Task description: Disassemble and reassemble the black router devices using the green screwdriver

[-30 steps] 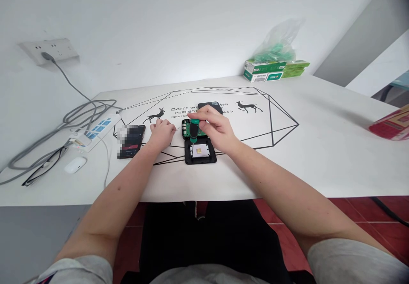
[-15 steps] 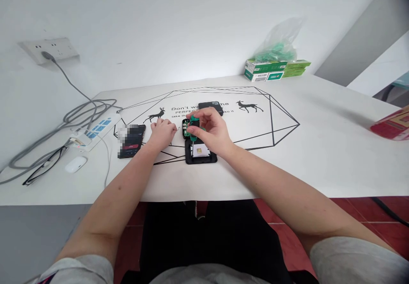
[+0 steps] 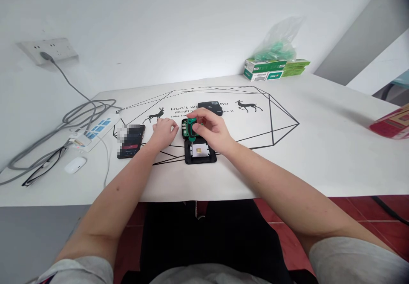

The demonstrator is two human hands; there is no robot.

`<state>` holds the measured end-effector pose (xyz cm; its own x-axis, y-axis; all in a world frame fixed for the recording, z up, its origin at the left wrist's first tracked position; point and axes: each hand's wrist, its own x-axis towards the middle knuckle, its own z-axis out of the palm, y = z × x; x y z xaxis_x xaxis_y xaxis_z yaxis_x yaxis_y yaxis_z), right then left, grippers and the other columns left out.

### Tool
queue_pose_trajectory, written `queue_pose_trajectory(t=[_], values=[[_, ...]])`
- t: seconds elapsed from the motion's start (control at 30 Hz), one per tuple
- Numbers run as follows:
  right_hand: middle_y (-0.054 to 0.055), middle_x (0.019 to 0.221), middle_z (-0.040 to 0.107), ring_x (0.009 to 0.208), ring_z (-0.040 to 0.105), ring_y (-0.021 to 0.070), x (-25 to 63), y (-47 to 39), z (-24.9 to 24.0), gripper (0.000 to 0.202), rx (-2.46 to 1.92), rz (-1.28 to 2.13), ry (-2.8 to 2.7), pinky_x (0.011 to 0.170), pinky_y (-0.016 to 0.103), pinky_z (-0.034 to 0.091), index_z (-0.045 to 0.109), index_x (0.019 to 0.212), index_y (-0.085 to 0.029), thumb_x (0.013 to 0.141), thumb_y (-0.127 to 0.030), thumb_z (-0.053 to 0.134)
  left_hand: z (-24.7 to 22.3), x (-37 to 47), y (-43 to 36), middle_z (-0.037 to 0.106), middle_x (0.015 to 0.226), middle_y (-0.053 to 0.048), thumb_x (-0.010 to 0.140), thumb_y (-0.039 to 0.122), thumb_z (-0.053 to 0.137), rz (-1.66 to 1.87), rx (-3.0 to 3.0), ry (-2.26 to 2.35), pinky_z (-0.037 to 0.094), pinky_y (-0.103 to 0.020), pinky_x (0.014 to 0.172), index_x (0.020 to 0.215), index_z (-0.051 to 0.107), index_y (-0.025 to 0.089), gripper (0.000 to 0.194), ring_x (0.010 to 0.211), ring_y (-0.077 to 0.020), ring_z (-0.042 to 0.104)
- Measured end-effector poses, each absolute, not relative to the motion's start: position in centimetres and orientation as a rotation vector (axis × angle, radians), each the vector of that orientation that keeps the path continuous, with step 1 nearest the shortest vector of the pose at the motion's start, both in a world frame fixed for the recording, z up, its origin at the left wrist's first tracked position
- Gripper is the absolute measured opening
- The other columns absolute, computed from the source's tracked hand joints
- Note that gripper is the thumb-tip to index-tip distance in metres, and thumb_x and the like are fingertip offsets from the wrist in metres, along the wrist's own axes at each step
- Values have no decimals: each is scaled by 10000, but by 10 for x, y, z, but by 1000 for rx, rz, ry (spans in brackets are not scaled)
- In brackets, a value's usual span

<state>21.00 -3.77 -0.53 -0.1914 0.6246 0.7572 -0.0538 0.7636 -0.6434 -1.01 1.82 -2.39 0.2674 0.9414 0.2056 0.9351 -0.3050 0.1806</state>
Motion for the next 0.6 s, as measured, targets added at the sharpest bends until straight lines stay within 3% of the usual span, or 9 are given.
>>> queue_pose_trajectory(t=[0.2, 0.4, 0.6], values=[[-5, 977, 613, 776, 542, 146, 203, -35, -12, 321, -492, 762, -1627, 743, 336, 551, 683, 1210, -296, 961, -467, 792, -26, -10, 19, 704, 1045, -97, 1041, 313, 558, 602, 2564, 1563, 483, -462, 1038, 954, 642, 238, 141, 1160, -317, 583], [26, 1103, 621, 931, 611, 176, 197, -36, -8, 405, -469, 843, -1542, 729, 328, 519, 649, 1084, -290, 853, -528, 882, -26, -12, 20, 690, 932, -79, 1007, 323, 556, 730, 2618, 1316, 489, -482, 1040, 879, 593, 240, 156, 1074, -308, 607], [-29, 864, 550, 789, 517, 160, 194, -43, -2, 378, -633, 653, -1534, 759, 354, 478, 536, 883, -264, 862, -452, 863, -27, -10, 18, 726, 954, -71, 1005, 328, 557, 765, 2618, 1195, 496, -477, 1034, 871, 587, 242, 162, 1022, -283, 630]])
